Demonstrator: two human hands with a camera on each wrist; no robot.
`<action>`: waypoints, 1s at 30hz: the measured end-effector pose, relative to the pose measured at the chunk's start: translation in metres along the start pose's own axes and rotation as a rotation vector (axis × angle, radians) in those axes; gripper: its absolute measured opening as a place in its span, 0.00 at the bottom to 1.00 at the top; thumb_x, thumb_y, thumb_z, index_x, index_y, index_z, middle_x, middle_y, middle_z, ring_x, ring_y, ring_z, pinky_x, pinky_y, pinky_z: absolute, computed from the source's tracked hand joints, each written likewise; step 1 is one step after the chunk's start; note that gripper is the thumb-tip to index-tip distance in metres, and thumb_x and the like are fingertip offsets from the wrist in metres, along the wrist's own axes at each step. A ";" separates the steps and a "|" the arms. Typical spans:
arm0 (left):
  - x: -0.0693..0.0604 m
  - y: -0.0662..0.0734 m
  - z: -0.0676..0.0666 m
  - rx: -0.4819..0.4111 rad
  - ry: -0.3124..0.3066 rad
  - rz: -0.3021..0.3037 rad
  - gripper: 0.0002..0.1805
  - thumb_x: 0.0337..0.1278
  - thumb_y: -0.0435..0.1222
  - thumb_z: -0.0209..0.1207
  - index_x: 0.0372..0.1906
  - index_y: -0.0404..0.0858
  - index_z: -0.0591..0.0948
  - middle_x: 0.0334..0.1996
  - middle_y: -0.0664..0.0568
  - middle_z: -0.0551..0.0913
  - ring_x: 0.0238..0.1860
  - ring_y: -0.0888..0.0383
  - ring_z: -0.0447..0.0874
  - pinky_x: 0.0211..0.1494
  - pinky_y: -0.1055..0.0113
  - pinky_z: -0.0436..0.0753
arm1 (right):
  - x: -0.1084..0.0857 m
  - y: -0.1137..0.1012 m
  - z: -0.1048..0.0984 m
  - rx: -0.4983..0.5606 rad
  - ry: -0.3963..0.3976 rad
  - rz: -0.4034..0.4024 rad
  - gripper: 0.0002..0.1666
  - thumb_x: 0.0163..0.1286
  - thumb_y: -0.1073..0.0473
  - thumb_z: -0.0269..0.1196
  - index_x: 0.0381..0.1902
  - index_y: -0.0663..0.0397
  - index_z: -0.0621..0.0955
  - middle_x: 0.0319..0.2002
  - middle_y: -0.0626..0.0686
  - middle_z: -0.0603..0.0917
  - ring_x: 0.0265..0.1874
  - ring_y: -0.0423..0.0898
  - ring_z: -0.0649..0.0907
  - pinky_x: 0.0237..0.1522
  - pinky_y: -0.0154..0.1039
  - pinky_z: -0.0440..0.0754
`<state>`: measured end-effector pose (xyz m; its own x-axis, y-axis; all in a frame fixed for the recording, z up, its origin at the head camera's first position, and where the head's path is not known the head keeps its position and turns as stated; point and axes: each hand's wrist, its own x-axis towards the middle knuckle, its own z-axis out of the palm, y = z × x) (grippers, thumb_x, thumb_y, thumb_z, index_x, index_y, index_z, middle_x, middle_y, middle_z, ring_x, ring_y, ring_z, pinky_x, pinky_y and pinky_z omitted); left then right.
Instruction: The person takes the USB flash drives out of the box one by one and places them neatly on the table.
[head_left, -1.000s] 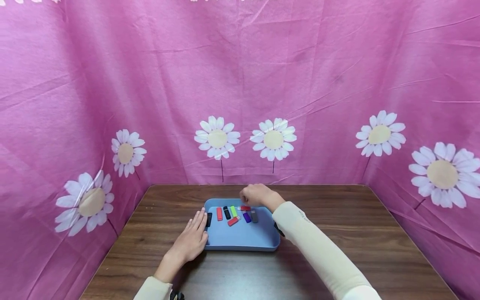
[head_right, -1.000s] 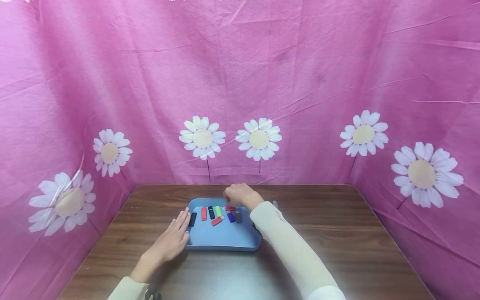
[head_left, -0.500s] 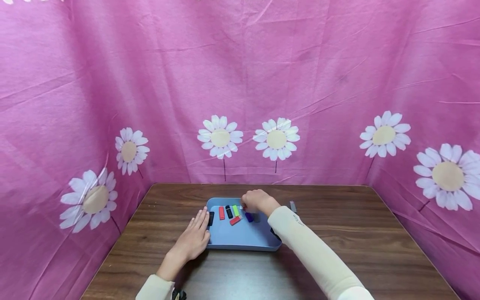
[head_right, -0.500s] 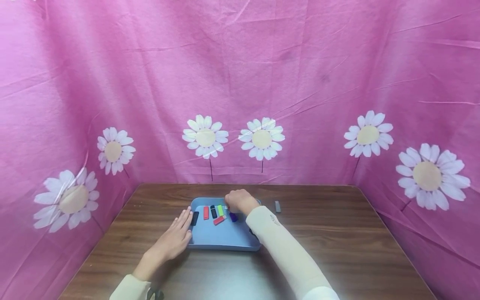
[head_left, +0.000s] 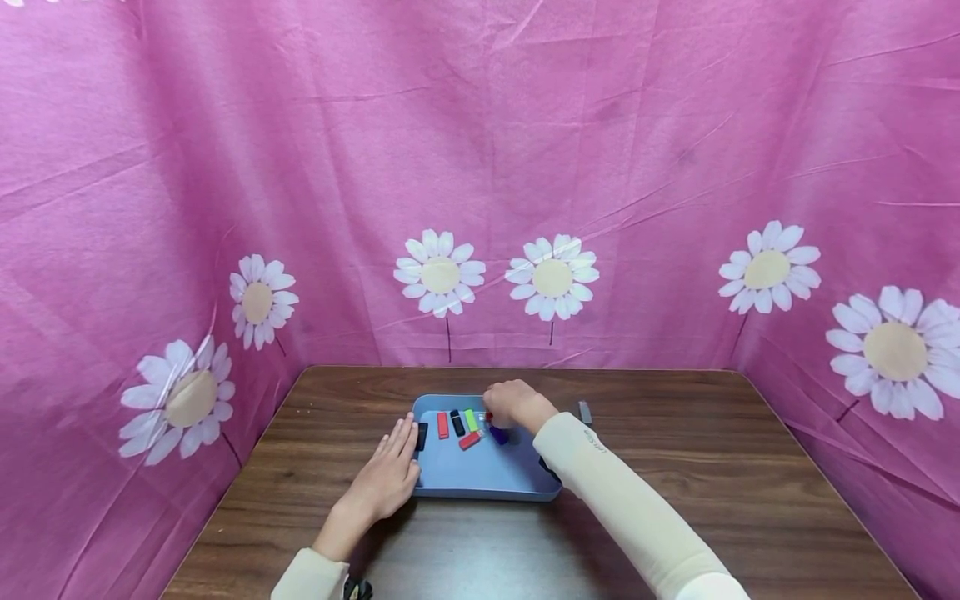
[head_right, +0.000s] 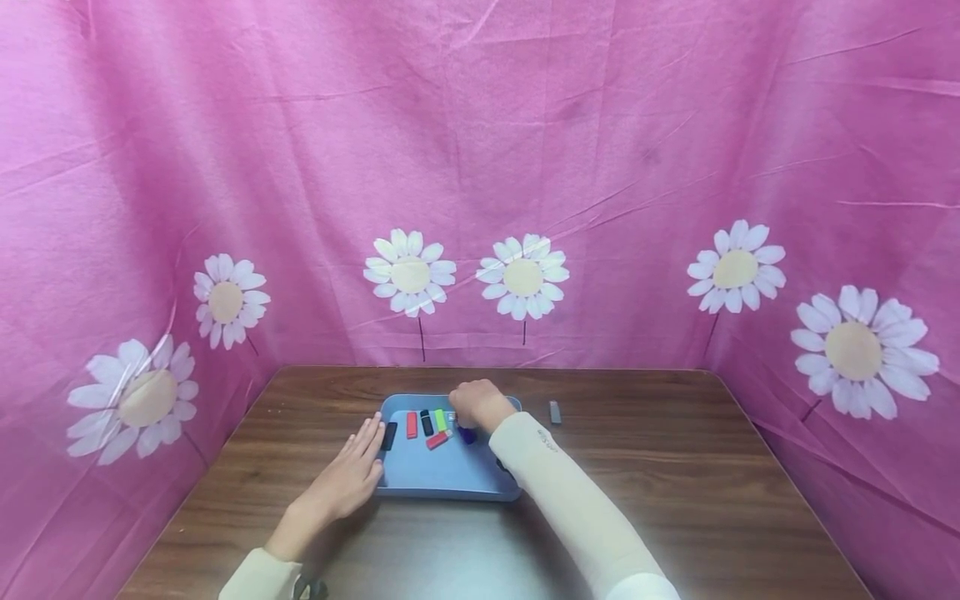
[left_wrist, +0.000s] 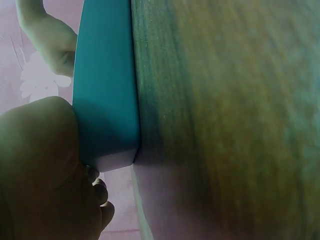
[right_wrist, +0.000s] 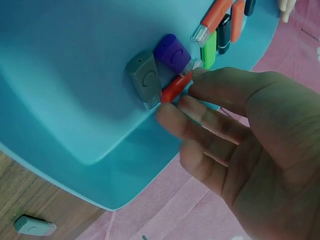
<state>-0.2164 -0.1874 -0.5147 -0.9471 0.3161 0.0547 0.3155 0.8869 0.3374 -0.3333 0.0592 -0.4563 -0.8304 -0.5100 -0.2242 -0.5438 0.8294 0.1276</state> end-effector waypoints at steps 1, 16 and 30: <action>0.000 0.000 0.000 0.001 0.000 0.000 0.34 0.82 0.38 0.46 0.83 0.26 0.58 0.87 0.37 0.51 0.87 0.39 0.49 0.88 0.42 0.57 | 0.000 0.000 0.001 -0.019 0.004 0.001 0.06 0.76 0.53 0.66 0.39 0.45 0.88 0.37 0.46 0.86 0.33 0.43 0.79 0.51 0.42 0.88; 0.000 0.001 -0.001 0.000 0.004 0.002 0.34 0.81 0.37 0.47 0.82 0.25 0.58 0.86 0.36 0.52 0.87 0.38 0.50 0.87 0.40 0.58 | -0.008 0.000 -0.006 0.123 -0.026 -0.023 0.16 0.75 0.61 0.66 0.57 0.43 0.90 0.49 0.47 0.90 0.41 0.44 0.84 0.59 0.44 0.88; 0.000 0.001 -0.001 -0.010 0.014 0.014 0.34 0.80 0.36 0.47 0.82 0.25 0.58 0.86 0.36 0.52 0.86 0.37 0.51 0.87 0.40 0.58 | -0.006 -0.001 -0.004 0.044 0.032 -0.114 0.20 0.74 0.61 0.67 0.60 0.39 0.88 0.57 0.44 0.87 0.50 0.44 0.87 0.65 0.45 0.86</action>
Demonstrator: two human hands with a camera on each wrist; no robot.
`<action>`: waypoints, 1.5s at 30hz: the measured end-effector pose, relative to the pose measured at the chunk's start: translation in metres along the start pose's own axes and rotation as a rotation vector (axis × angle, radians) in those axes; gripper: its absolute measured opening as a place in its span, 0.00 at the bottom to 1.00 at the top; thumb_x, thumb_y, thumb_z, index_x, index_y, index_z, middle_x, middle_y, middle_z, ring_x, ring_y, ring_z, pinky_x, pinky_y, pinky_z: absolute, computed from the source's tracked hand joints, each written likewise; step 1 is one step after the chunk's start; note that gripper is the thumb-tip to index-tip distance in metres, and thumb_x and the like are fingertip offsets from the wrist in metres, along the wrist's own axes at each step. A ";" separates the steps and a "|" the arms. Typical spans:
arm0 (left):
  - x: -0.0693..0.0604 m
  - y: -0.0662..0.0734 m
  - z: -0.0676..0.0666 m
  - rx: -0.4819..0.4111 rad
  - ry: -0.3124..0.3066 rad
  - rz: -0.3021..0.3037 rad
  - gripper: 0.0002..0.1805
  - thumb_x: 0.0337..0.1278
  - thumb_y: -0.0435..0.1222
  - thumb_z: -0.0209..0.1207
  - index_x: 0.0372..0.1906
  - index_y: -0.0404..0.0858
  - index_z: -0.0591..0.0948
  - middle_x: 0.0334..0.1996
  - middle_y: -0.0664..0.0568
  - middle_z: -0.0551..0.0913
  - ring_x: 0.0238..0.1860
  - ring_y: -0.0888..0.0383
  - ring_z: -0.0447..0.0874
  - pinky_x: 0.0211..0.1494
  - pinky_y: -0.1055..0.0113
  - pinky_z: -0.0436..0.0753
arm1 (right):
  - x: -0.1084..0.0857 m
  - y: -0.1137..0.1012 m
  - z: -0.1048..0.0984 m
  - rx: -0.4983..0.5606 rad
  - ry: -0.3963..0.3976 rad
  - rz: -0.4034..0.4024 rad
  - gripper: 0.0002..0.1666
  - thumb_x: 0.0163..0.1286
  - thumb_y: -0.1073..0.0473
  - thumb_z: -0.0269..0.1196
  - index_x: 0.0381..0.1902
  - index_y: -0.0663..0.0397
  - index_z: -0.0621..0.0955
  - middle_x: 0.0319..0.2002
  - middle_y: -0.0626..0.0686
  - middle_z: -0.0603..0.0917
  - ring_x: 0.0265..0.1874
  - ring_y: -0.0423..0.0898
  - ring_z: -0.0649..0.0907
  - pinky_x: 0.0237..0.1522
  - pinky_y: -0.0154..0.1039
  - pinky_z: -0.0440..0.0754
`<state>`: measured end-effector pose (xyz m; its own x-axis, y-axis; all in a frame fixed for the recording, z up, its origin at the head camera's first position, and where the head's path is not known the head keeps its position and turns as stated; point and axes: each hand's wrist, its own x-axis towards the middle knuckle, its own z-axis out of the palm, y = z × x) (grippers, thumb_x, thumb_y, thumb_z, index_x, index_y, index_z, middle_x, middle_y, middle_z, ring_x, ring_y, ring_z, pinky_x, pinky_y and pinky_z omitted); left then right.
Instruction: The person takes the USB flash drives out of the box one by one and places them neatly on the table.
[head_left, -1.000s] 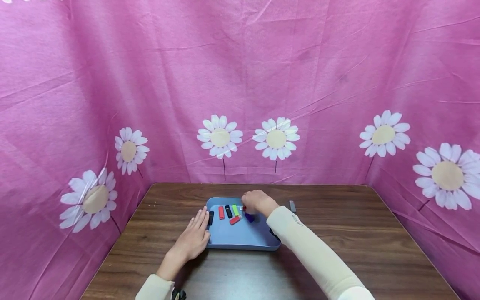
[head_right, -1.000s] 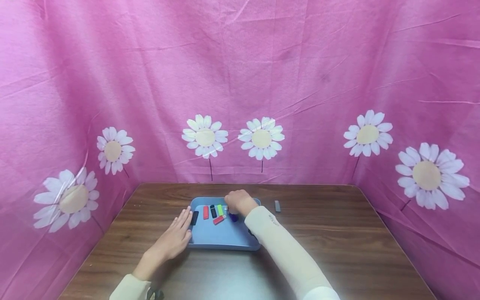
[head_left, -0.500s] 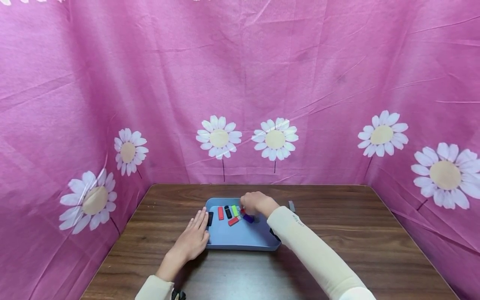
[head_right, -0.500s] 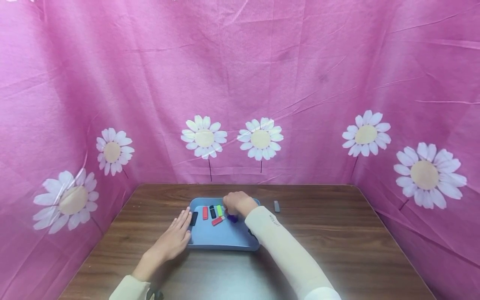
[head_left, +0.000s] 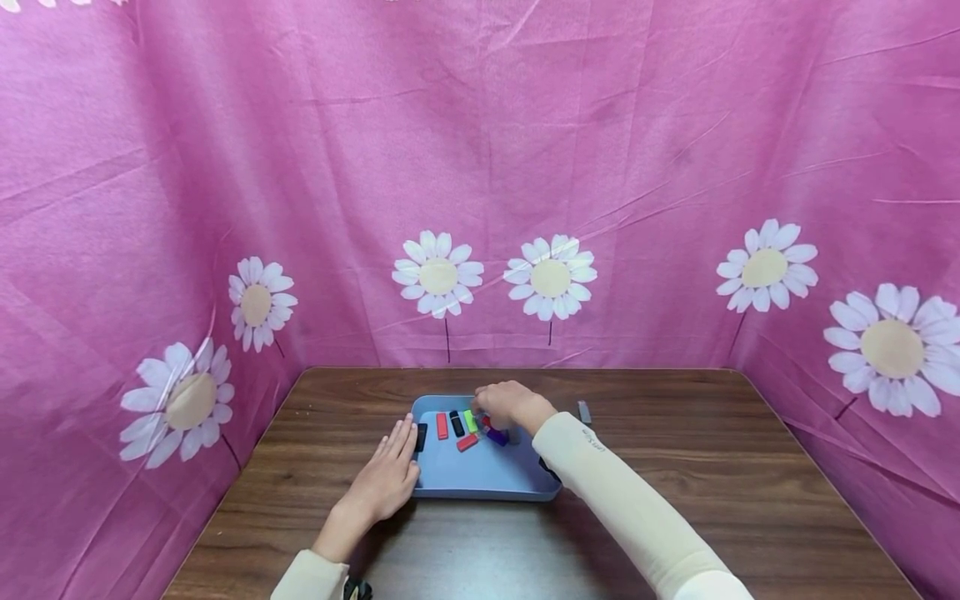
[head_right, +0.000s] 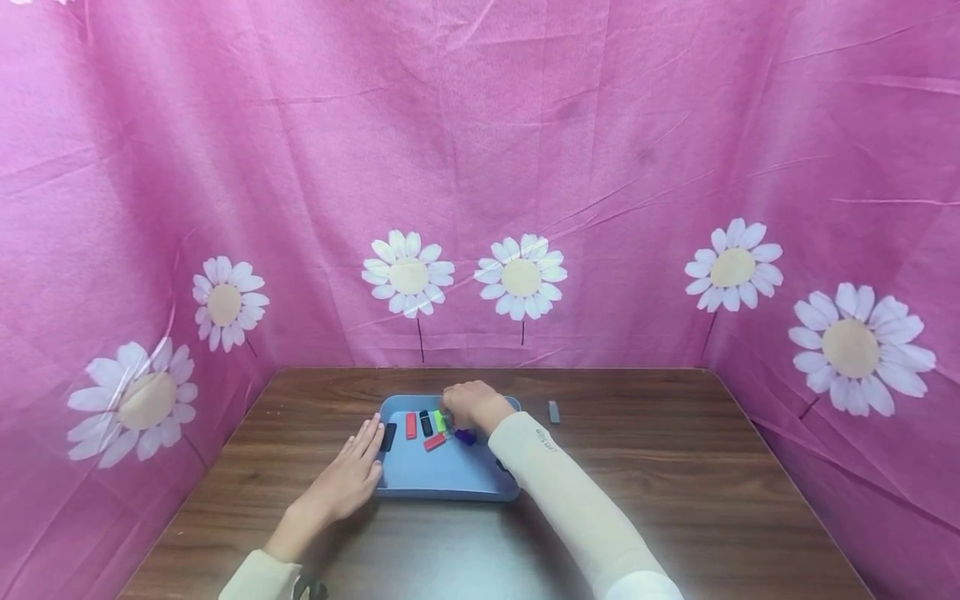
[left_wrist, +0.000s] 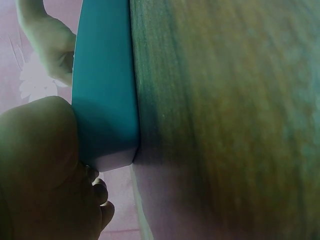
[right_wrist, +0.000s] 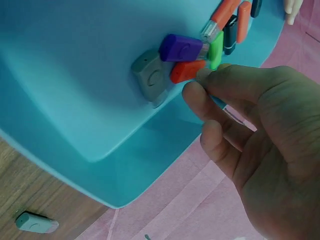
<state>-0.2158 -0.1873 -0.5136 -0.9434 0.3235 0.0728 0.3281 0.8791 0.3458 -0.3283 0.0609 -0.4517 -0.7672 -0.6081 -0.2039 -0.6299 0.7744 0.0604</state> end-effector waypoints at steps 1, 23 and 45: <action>0.000 0.000 0.000 0.000 0.000 -0.001 0.34 0.81 0.36 0.47 0.82 0.25 0.58 0.86 0.36 0.52 0.86 0.37 0.51 0.87 0.40 0.58 | 0.000 0.000 0.000 -0.003 0.003 0.000 0.19 0.74 0.61 0.68 0.60 0.38 0.88 0.57 0.44 0.87 0.50 0.44 0.87 0.65 0.45 0.86; -0.001 0.001 -0.002 -0.004 -0.022 -0.018 0.34 0.82 0.38 0.46 0.83 0.26 0.58 0.87 0.37 0.50 0.87 0.38 0.48 0.87 0.40 0.57 | 0.002 0.006 0.016 -0.032 -0.021 -0.013 0.23 0.74 0.61 0.67 0.64 0.37 0.86 0.61 0.46 0.83 0.42 0.43 0.82 0.57 0.41 0.87; -0.001 0.003 -0.001 -0.014 0.003 -0.008 0.34 0.81 0.37 0.46 0.82 0.25 0.59 0.86 0.35 0.53 0.86 0.36 0.51 0.86 0.37 0.59 | -0.003 0.003 0.012 -0.039 -0.043 -0.002 0.28 0.68 0.55 0.73 0.66 0.39 0.84 0.63 0.47 0.84 0.43 0.43 0.82 0.58 0.41 0.87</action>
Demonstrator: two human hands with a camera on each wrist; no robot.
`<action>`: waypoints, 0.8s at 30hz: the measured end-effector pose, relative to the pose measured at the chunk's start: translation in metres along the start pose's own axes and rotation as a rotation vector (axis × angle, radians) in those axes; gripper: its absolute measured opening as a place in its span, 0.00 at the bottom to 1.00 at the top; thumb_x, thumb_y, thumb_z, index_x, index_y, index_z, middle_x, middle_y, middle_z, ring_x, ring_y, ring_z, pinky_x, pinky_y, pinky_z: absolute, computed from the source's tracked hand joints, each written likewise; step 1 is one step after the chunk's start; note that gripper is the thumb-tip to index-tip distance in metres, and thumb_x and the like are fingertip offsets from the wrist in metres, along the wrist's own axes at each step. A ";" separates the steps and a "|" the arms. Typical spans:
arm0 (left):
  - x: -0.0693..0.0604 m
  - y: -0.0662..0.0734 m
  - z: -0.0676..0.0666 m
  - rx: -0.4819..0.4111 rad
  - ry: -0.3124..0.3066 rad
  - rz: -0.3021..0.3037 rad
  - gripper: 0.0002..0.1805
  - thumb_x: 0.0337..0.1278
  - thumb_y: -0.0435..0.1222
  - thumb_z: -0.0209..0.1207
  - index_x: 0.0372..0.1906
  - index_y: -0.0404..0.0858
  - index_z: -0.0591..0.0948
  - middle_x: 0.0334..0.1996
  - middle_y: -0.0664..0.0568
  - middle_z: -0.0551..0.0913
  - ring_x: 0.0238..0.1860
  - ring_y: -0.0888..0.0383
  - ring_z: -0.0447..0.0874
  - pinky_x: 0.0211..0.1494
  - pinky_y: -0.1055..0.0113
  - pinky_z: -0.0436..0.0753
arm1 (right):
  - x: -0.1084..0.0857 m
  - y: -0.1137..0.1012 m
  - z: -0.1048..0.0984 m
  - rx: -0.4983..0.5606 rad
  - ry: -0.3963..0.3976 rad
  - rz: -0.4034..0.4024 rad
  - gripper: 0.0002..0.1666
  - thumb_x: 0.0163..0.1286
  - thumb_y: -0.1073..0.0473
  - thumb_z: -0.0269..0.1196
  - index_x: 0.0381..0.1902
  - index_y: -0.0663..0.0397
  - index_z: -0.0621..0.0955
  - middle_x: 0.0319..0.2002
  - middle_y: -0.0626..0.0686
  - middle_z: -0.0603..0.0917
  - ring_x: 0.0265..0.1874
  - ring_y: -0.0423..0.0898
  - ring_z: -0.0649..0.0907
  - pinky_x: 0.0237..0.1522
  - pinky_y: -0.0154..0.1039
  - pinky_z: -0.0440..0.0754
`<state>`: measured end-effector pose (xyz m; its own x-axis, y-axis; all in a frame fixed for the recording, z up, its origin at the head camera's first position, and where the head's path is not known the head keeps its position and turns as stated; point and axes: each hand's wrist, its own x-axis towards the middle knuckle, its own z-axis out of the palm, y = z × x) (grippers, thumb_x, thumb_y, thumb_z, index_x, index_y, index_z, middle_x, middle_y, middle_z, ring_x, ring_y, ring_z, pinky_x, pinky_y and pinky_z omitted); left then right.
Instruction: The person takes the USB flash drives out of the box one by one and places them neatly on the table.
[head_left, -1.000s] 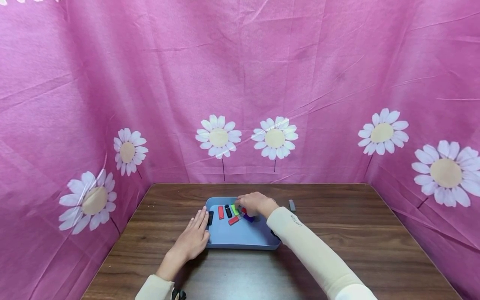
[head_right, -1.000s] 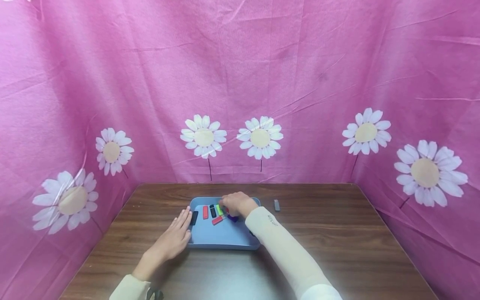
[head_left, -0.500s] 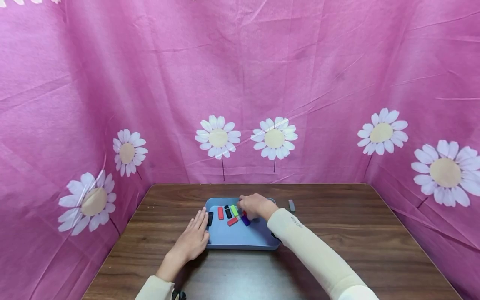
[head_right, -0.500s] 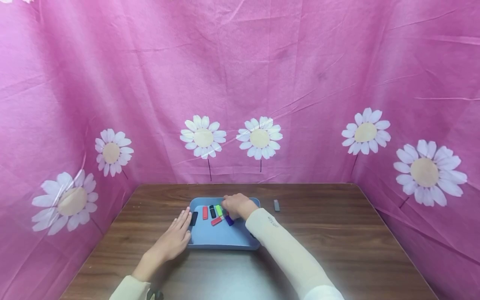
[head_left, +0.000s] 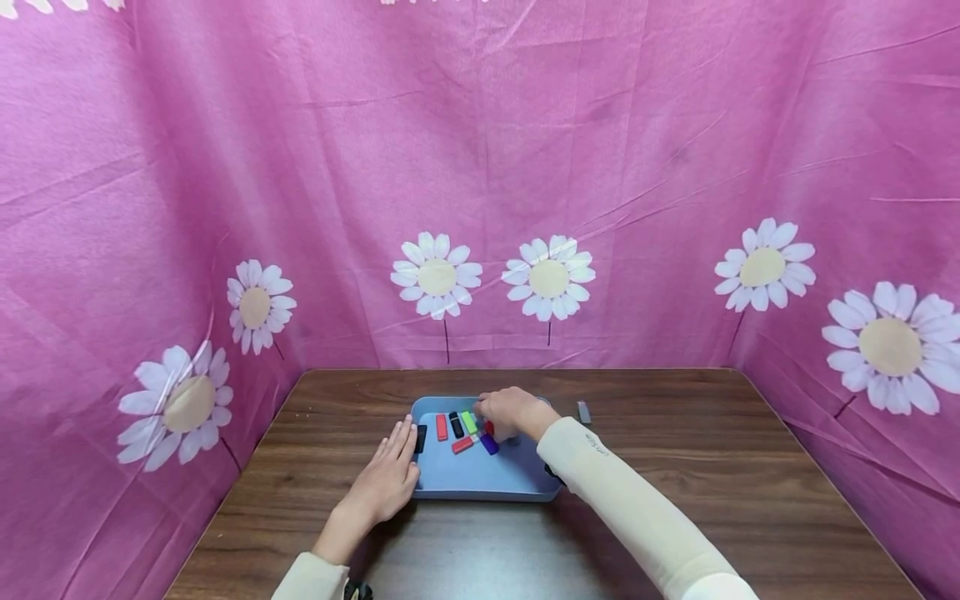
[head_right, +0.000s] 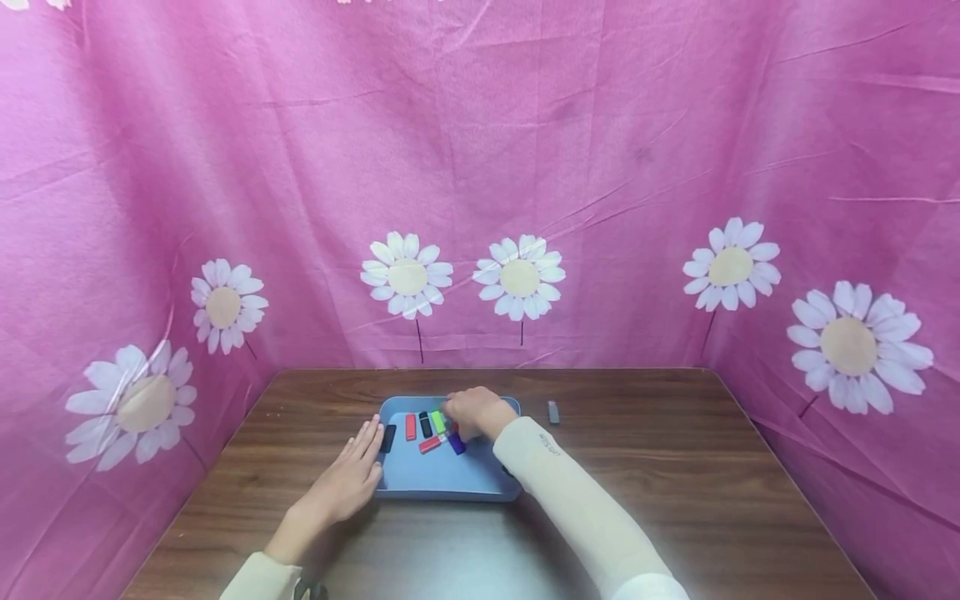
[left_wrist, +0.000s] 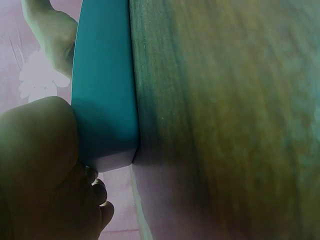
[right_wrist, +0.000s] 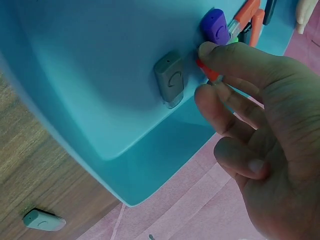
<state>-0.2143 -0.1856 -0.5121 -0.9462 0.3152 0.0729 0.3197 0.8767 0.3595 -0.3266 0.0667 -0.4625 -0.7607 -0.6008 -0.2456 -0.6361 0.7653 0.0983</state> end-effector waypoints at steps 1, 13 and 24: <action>0.000 0.000 0.000 0.000 0.000 0.001 0.34 0.81 0.37 0.46 0.82 0.25 0.59 0.86 0.35 0.53 0.86 0.36 0.51 0.86 0.38 0.59 | -0.001 0.001 0.000 -0.004 0.006 0.000 0.28 0.68 0.54 0.74 0.66 0.39 0.84 0.63 0.47 0.84 0.44 0.43 0.82 0.60 0.42 0.87; 0.001 -0.004 0.006 -0.011 0.048 0.032 0.33 0.80 0.37 0.46 0.81 0.23 0.60 0.85 0.33 0.56 0.84 0.33 0.54 0.83 0.34 0.60 | -0.008 0.008 -0.002 0.030 0.037 -0.009 0.30 0.67 0.46 0.76 0.66 0.38 0.85 0.65 0.48 0.84 0.50 0.44 0.86 0.63 0.45 0.87; -0.001 0.000 0.001 0.041 0.004 -0.003 0.32 0.85 0.39 0.46 0.82 0.26 0.60 0.86 0.36 0.54 0.87 0.39 0.51 0.87 0.40 0.56 | -0.022 0.014 -0.008 0.038 0.093 -0.034 0.31 0.66 0.42 0.77 0.65 0.44 0.86 0.66 0.50 0.84 0.56 0.47 0.88 0.63 0.47 0.86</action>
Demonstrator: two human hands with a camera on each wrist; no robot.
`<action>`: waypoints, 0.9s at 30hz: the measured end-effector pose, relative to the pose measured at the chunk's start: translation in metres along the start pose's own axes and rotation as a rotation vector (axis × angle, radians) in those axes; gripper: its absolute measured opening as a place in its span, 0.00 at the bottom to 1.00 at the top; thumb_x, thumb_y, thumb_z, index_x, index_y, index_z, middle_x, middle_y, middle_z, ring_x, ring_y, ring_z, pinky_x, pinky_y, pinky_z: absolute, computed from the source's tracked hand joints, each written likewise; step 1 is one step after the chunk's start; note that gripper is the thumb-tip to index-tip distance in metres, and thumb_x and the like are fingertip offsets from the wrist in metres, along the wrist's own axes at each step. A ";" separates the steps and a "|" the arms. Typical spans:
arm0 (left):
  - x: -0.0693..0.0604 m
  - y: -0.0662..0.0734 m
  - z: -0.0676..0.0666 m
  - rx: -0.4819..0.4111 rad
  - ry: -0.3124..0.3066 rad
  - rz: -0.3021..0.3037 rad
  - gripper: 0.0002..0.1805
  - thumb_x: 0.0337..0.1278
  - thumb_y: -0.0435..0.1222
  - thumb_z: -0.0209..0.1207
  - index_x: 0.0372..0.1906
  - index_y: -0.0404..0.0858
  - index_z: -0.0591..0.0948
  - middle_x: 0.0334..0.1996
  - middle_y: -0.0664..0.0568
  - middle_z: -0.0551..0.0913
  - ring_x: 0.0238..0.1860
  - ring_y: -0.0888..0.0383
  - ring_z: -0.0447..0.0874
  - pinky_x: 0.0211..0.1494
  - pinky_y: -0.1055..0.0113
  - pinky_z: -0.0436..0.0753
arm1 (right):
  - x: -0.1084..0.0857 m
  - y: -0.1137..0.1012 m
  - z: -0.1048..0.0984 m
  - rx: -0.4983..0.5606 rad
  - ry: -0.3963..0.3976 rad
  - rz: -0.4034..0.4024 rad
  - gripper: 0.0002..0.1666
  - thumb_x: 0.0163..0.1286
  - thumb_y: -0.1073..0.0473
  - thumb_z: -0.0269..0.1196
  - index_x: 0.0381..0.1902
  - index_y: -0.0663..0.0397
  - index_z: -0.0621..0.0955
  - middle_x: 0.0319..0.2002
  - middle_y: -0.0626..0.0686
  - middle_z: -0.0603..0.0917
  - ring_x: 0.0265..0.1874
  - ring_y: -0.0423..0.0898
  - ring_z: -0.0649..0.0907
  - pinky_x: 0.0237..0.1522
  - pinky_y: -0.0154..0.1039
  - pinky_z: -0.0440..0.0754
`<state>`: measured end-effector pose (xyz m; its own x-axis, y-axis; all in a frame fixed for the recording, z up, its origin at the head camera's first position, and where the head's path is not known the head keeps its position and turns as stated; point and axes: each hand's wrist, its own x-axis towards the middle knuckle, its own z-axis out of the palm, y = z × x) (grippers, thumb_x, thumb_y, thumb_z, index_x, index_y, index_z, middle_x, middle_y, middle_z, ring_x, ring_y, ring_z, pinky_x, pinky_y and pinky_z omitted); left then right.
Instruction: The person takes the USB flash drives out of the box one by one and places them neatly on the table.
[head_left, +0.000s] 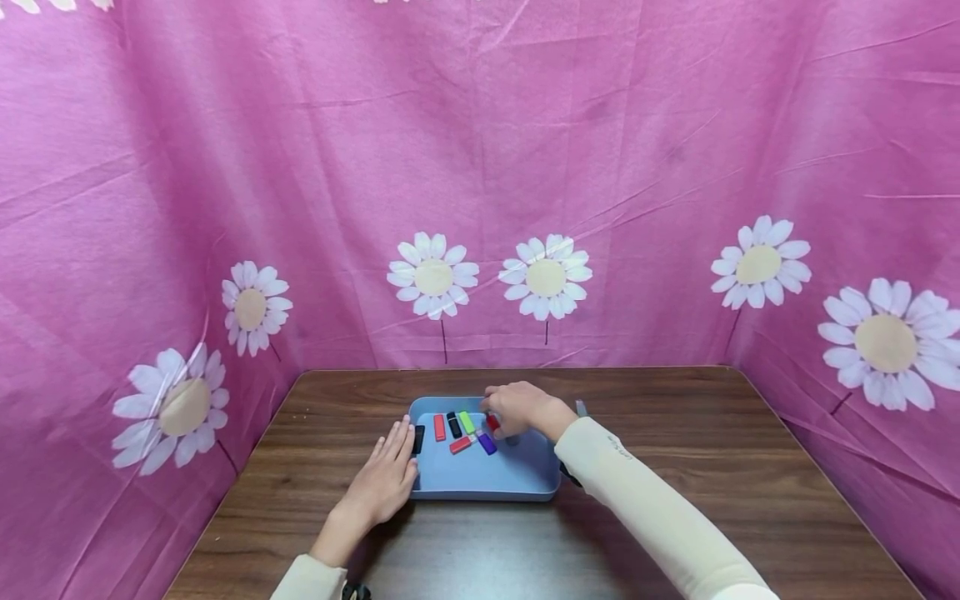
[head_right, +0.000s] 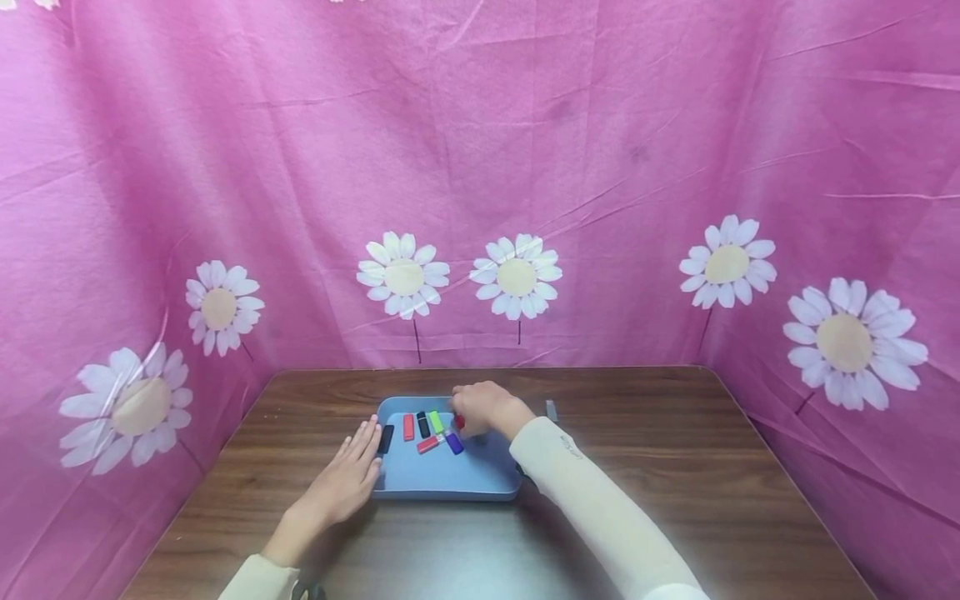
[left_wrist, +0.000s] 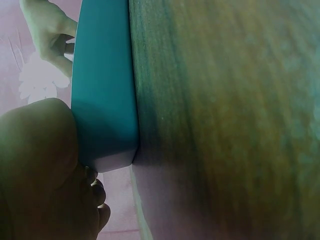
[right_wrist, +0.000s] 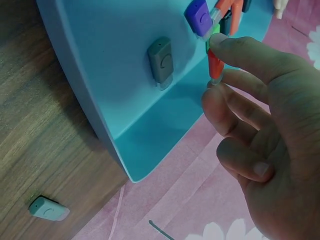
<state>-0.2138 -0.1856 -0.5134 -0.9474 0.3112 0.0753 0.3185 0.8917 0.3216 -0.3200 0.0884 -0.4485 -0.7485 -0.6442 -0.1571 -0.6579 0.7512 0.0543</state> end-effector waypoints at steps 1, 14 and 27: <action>0.000 0.000 0.000 0.002 0.001 0.001 0.32 0.85 0.39 0.46 0.82 0.26 0.60 0.86 0.36 0.54 0.87 0.39 0.51 0.87 0.40 0.56 | -0.001 0.001 0.000 0.005 0.004 -0.001 0.31 0.66 0.43 0.77 0.65 0.44 0.86 0.65 0.50 0.85 0.53 0.47 0.88 0.62 0.47 0.87; 0.001 -0.001 0.001 0.012 -0.001 -0.002 0.32 0.86 0.40 0.45 0.82 0.26 0.60 0.86 0.36 0.54 0.87 0.38 0.51 0.87 0.40 0.57 | -0.019 0.013 -0.006 0.035 0.075 -0.030 0.27 0.66 0.46 0.77 0.61 0.48 0.88 0.54 0.48 0.85 0.37 0.44 0.84 0.52 0.47 0.89; 0.001 0.000 0.001 0.017 0.005 0.003 0.32 0.85 0.39 0.45 0.82 0.26 0.60 0.86 0.36 0.54 0.86 0.38 0.52 0.87 0.41 0.58 | -0.039 0.026 -0.008 0.041 0.126 -0.044 0.28 0.65 0.46 0.77 0.60 0.51 0.88 0.54 0.50 0.85 0.37 0.44 0.86 0.48 0.47 0.89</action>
<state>-0.2151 -0.1853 -0.5142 -0.9466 0.3122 0.0812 0.3217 0.8961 0.3057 -0.3090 0.1320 -0.4328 -0.7253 -0.6876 -0.0335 -0.6882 0.7255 0.0092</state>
